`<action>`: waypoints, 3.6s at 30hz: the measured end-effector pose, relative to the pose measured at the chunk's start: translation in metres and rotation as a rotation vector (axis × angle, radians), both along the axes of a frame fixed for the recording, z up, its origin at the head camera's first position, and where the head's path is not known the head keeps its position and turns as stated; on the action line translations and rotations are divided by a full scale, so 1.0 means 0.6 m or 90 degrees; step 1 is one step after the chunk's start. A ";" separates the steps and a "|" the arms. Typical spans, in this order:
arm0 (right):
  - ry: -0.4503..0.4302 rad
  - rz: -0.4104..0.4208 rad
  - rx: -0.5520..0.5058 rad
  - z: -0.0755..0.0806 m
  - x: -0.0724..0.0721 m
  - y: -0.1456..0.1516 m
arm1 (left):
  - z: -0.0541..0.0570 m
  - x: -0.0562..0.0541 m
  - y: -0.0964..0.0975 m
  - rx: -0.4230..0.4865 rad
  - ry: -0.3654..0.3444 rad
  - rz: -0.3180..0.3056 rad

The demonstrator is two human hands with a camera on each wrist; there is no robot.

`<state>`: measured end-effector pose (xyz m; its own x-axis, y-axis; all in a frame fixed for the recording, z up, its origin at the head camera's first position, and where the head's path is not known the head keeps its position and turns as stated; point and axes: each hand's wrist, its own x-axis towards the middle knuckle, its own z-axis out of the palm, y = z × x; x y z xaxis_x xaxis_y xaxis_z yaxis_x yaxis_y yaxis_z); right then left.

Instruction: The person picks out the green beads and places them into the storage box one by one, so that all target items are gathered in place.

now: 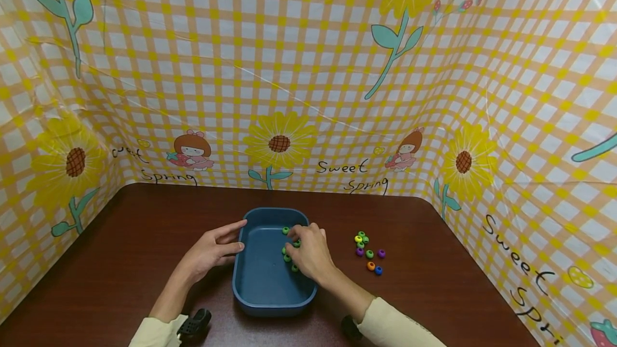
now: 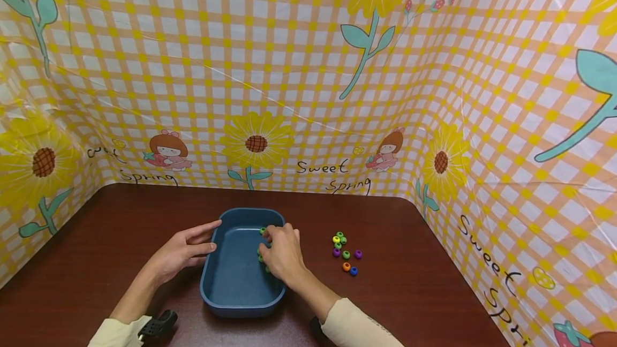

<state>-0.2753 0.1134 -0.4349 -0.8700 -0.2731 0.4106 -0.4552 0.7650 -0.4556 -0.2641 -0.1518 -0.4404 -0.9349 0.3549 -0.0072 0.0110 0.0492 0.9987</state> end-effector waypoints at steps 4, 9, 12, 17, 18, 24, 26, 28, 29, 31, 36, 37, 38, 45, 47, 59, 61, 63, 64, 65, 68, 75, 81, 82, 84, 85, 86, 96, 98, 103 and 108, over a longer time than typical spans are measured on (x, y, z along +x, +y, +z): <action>-0.011 0.008 -0.025 0.006 -0.001 0.001 | 0.000 0.000 0.001 0.002 -0.004 0.002; -0.023 0.000 -0.073 0.017 0.000 0.007 | 0.001 0.000 0.002 0.000 -0.005 0.005; -0.016 -0.016 -0.099 0.024 0.000 0.017 | 0.002 0.000 0.002 -0.001 -0.002 0.006; -0.021 -0.041 -0.123 0.037 0.000 0.040 | 0.002 -0.001 0.003 0.001 -0.012 0.011; -0.022 -0.047 -0.124 0.039 0.000 0.046 | 0.002 -0.001 0.004 0.001 -0.014 0.012; -0.019 -0.072 -0.114 0.049 -0.002 0.088 | 0.002 -0.002 0.003 -0.003 -0.015 0.020; -0.027 -0.083 -0.102 0.051 -0.002 0.103 | 0.002 -0.002 0.003 -0.003 -0.014 0.022; -0.035 -0.094 -0.092 0.053 -0.002 0.117 | 0.002 -0.002 0.002 -0.004 -0.012 0.021; -0.038 -0.097 -0.087 0.054 -0.001 0.123 | 0.002 -0.002 0.002 -0.003 -0.012 0.021; -0.047 -0.104 -0.083 0.055 0.001 0.137 | 0.002 -0.002 0.000 -0.004 -0.011 0.019; -0.071 -0.111 -0.064 0.054 0.006 0.169 | 0.001 -0.003 -0.003 -0.005 -0.010 0.020; -0.074 -0.112 -0.059 0.053 0.007 0.176 | 0.001 -0.003 -0.003 -0.005 -0.009 0.020; -0.078 -0.113 -0.054 0.053 0.008 0.183 | 0.001 -0.003 -0.003 -0.004 -0.010 0.018; -0.110 -0.138 -0.037 0.047 0.014 0.226 | -0.001 -0.005 -0.001 0.001 -0.009 0.007; -0.122 -0.145 -0.034 0.044 0.015 0.236 | -0.002 -0.005 -0.001 -0.002 -0.006 0.008; -0.145 -0.188 -0.017 0.015 0.014 0.272 | -0.001 -0.005 -0.001 -0.012 0.004 0.009; -0.152 -0.190 -0.015 0.012 0.014 0.275 | -0.001 -0.005 -0.001 -0.013 0.004 0.010; -0.159 -0.192 -0.015 0.009 0.014 0.277 | -0.002 -0.006 -0.001 -0.014 0.004 0.012; -0.162 -0.193 -0.014 0.008 0.013 0.277 | -0.002 -0.006 -0.001 -0.013 0.003 0.013; -0.162 -0.193 -0.013 0.006 0.012 0.278 | -0.002 -0.006 -0.002 -0.013 0.003 0.013; -0.171 -0.193 -0.007 0.004 0.011 0.280 | -0.002 -0.006 -0.002 -0.011 0.000 0.014; -0.189 -0.187 0.004 0.001 0.008 0.280 | -0.002 -0.005 -0.001 -0.010 -0.003 0.018; -0.190 -0.187 0.011 -0.003 0.005 0.283 | 0.000 -0.004 0.000 -0.014 -0.001 0.019; -0.190 -0.187 0.012 -0.004 0.004 0.284 | 0.000 -0.004 -0.001 -0.015 0.000 0.018; -0.191 -0.189 0.013 -0.006 0.003 0.284 | 0.000 -0.003 -0.001 -0.016 0.002 0.017; -0.192 -0.190 0.013 -0.006 0.003 0.284 | 0.000 -0.003 -0.001 -0.015 0.001 0.017; -0.193 -0.191 0.013 -0.006 0.003 0.284 | 0.000 -0.003 -0.002 -0.015 0.000 0.017; -0.180 -0.194 0.007 -0.006 0.001 0.282 | -0.002 -0.004 -0.001 -0.008 -0.007 0.018; -0.173 -0.199 0.006 -0.003 0.001 0.281 | -0.001 -0.004 -0.001 -0.007 -0.004 0.016; -0.167 -0.196 -0.022 0.011 0.000 0.269 | -0.001 -0.003 -0.001 -0.009 -0.006 0.020; -0.164 -0.178 -0.044 0.027 -0.003 0.255 | -0.001 -0.002 0.000 -0.008 -0.008 0.025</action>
<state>-0.2771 0.2663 -0.4185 -0.9840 0.0093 0.1781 -0.0978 0.8070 -0.5824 -0.2652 -0.1518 -0.4407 -0.9477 0.3182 -0.0231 -0.0034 0.0623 0.9981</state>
